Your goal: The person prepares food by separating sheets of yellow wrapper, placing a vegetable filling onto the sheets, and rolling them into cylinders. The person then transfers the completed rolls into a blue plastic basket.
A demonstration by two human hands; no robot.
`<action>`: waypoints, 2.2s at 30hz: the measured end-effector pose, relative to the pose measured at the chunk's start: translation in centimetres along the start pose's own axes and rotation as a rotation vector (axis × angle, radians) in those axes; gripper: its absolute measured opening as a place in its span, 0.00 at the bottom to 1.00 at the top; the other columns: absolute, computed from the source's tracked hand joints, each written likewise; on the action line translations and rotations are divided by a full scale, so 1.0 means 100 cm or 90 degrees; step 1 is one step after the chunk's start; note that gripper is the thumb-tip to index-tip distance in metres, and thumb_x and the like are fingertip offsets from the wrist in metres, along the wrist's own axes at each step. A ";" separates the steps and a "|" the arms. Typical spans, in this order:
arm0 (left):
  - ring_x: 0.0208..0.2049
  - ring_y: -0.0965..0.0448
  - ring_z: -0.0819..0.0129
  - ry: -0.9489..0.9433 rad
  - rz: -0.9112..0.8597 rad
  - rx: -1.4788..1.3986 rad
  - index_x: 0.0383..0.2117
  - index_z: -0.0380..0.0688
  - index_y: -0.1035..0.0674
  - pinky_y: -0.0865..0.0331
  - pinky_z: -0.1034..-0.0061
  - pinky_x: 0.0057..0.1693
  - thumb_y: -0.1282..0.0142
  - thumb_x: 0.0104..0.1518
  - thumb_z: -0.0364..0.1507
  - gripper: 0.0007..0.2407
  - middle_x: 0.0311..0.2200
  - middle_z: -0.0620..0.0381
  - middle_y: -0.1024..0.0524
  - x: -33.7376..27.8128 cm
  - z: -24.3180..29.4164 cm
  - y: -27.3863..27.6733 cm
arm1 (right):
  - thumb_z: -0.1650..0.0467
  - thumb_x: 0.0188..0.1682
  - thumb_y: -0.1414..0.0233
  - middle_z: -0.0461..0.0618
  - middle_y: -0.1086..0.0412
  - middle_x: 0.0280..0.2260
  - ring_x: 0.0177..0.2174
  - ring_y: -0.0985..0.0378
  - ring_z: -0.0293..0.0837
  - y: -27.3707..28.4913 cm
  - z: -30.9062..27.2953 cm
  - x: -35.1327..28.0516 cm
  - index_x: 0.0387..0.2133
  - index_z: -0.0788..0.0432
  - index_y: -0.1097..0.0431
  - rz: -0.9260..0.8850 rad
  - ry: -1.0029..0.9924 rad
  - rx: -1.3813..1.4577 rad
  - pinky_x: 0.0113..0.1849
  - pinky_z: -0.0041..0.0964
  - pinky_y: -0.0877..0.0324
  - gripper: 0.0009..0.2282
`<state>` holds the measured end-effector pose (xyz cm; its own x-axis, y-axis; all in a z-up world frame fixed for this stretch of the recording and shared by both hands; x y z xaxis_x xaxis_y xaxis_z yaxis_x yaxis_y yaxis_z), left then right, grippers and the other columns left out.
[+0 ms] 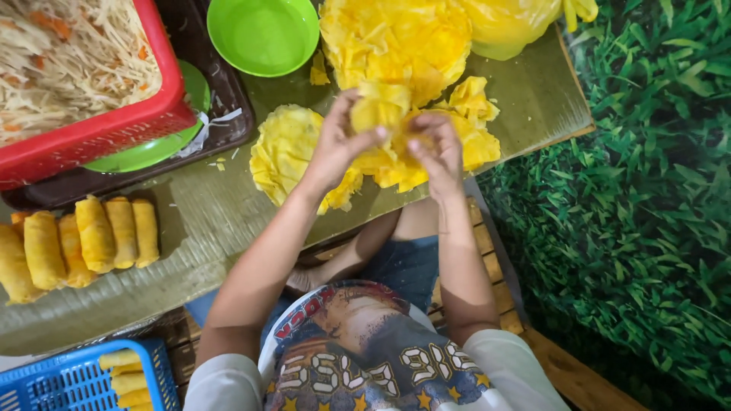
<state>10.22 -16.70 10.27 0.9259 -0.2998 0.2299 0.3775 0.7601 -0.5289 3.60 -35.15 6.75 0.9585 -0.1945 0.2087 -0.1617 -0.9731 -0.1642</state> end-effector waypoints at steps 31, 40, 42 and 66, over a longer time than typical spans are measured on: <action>0.28 0.17 0.54 -0.002 -0.056 0.492 0.42 0.39 0.19 0.25 0.60 0.42 0.36 0.58 0.31 0.11 0.25 0.44 0.19 -0.001 0.047 0.030 | 0.73 0.57 0.46 0.42 0.44 0.15 0.15 0.39 0.31 -0.011 0.017 0.035 0.19 0.55 0.39 0.022 -0.019 0.065 0.20 0.25 0.40 0.15; 0.26 0.22 0.78 0.000 0.164 0.206 0.39 0.44 0.22 0.27 0.87 0.31 0.44 0.64 0.31 0.05 0.25 0.63 0.23 0.017 0.045 0.067 | 0.72 0.51 0.38 0.39 0.40 0.13 0.15 0.39 0.29 -0.023 -0.031 0.025 0.16 0.56 0.36 0.044 -0.040 -0.134 0.20 0.22 0.43 0.16; 0.26 0.20 0.78 0.022 0.203 0.137 0.39 0.43 0.23 0.25 0.90 0.31 0.43 0.63 0.31 0.06 0.27 0.62 0.22 0.013 0.052 0.072 | 0.72 0.55 0.41 0.38 0.40 0.13 0.16 0.40 0.28 0.013 -0.005 0.030 0.17 0.56 0.36 0.084 -0.037 -0.138 0.22 0.21 0.44 0.16; 0.35 0.15 0.60 0.017 -0.270 1.009 0.47 0.57 0.23 0.17 0.65 0.41 0.41 0.57 0.36 0.13 0.49 0.66 0.32 -0.116 -0.032 0.068 | 0.62 0.46 0.42 0.47 0.35 0.49 0.54 0.37 0.52 -0.006 0.064 -0.014 0.55 0.48 0.31 -0.208 0.337 -0.906 0.49 0.51 0.42 0.22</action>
<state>2.13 -9.90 1.37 0.7728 -0.6253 0.1087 0.2134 0.4173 0.8834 3.87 -33.51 0.43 0.8553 0.3207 0.4070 -0.3459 -0.2314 0.9093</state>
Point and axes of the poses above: each hand's wrist, its own x-axis towards the middle knuckle, its own y-axis out of the back of the hand, z = x × y, the point moved 4 cm from there along x, towards the middle knuckle
